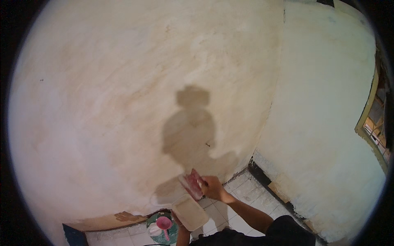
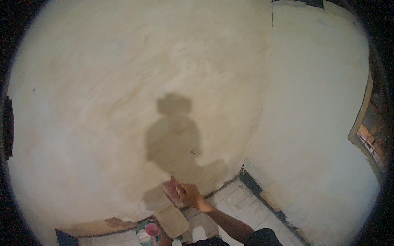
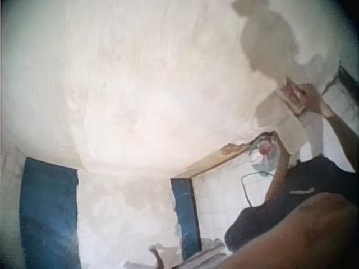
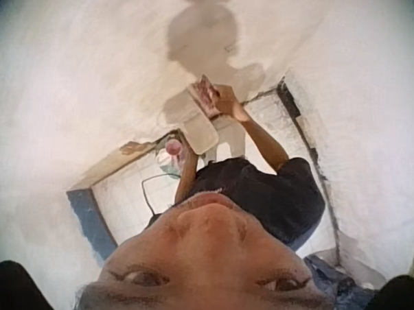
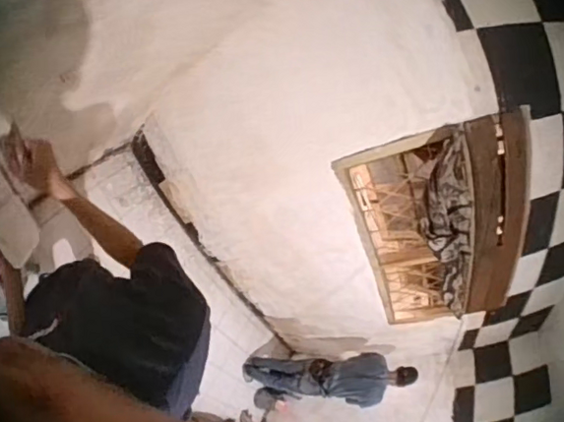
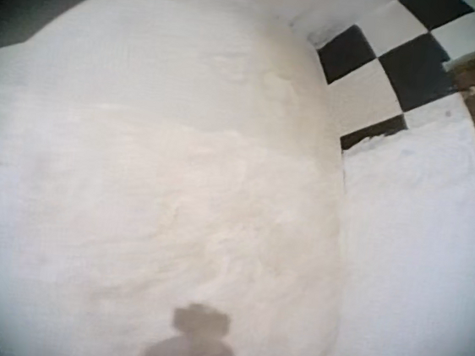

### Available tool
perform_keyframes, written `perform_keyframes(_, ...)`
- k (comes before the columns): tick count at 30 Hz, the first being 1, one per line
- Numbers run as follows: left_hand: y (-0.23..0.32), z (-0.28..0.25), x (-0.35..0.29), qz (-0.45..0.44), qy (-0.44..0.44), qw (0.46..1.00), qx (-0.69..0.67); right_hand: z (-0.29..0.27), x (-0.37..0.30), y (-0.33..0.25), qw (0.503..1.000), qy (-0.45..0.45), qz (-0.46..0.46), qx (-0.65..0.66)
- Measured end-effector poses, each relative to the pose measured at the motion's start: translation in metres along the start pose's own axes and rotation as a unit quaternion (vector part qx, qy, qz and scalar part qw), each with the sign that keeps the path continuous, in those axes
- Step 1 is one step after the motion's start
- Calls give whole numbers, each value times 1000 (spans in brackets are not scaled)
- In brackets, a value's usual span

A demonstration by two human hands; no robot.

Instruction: The person applies a white substance to a wall using a spatula, scooping the material from a white plastic container and spreading it across the wall surface to fill in gaps or smooth the texture.

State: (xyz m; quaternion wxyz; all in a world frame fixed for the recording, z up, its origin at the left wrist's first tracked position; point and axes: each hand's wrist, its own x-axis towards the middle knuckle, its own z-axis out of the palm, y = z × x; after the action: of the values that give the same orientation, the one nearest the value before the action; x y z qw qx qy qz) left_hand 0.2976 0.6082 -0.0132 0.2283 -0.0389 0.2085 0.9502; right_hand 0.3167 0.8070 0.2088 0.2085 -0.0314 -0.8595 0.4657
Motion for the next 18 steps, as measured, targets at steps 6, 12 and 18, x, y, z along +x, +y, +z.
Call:
perform_keyframes(6,-79,54,34,-49,-60,997,-11,-43,-33,22,983,-28,0,-182)
perform_keyframes(12,-151,120,46,-91,-115,989,-18,-100,-50,56,961,-26,75,-265)
perform_keyframes(18,-207,147,50,-152,-178,966,-108,-144,-62,82,942,-121,126,-287)
